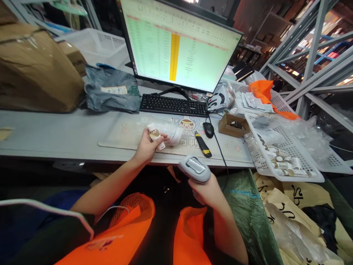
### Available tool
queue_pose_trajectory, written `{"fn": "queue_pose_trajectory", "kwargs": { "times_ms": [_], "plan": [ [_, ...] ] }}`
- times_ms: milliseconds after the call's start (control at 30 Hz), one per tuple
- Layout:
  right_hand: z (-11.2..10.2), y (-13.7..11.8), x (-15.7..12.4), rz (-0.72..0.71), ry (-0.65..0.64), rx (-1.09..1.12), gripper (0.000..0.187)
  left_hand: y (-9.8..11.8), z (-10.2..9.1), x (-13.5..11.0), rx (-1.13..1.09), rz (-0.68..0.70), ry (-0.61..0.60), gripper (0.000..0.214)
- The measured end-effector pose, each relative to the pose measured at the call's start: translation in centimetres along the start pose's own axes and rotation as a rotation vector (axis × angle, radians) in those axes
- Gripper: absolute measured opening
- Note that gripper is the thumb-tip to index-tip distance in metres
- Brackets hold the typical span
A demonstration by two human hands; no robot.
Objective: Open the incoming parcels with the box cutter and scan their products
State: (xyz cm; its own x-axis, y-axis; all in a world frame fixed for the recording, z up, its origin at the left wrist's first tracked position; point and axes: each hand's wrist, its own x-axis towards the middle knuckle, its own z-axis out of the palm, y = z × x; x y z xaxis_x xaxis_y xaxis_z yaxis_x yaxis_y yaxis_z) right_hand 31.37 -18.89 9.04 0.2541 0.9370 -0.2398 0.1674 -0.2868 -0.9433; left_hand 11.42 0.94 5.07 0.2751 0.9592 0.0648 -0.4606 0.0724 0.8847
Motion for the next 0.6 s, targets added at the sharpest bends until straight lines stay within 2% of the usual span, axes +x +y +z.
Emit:
{"fn": "queue_pose_trajectory", "kwargs": {
  "times_ms": [100,200,300,367,467,533,600],
  "plan": [
    [-5.0,0.7,2.8,0.114,0.159,-0.014,0.056,0.2,-1.0,-0.6,-0.024,-0.092,-0.041,0.079],
    [-10.0,0.9,7.3,0.179,0.308,-0.003,0.059,-0.3,-1.7,-1.5,-0.056,-0.250,-0.163,0.073],
    [-13.2,1.5,11.3,0.253,0.347,-0.023,0.054,-1.0,-1.5,-2.2,-0.066,-0.430,-0.287,0.068],
    [-14.4,2.1,13.1,0.276,0.373,-0.113,0.044,-1.5,-1.4,-2.6,-0.038,-0.493,-0.340,0.069],
    [-15.3,2.6,14.5,0.263,0.481,-0.254,0.040,-1.9,-2.0,-2.9,0.079,-0.497,-0.432,0.083],
    [-15.3,2.5,14.6,0.241,0.604,-0.329,0.044,-1.9,-2.7,-2.9,0.163,-0.494,-0.525,0.098],
    [-13.9,2.2,13.4,0.132,0.754,-0.448,0.046,-1.7,-3.0,-2.8,0.235,-0.498,-0.618,0.108]
  ]
}}
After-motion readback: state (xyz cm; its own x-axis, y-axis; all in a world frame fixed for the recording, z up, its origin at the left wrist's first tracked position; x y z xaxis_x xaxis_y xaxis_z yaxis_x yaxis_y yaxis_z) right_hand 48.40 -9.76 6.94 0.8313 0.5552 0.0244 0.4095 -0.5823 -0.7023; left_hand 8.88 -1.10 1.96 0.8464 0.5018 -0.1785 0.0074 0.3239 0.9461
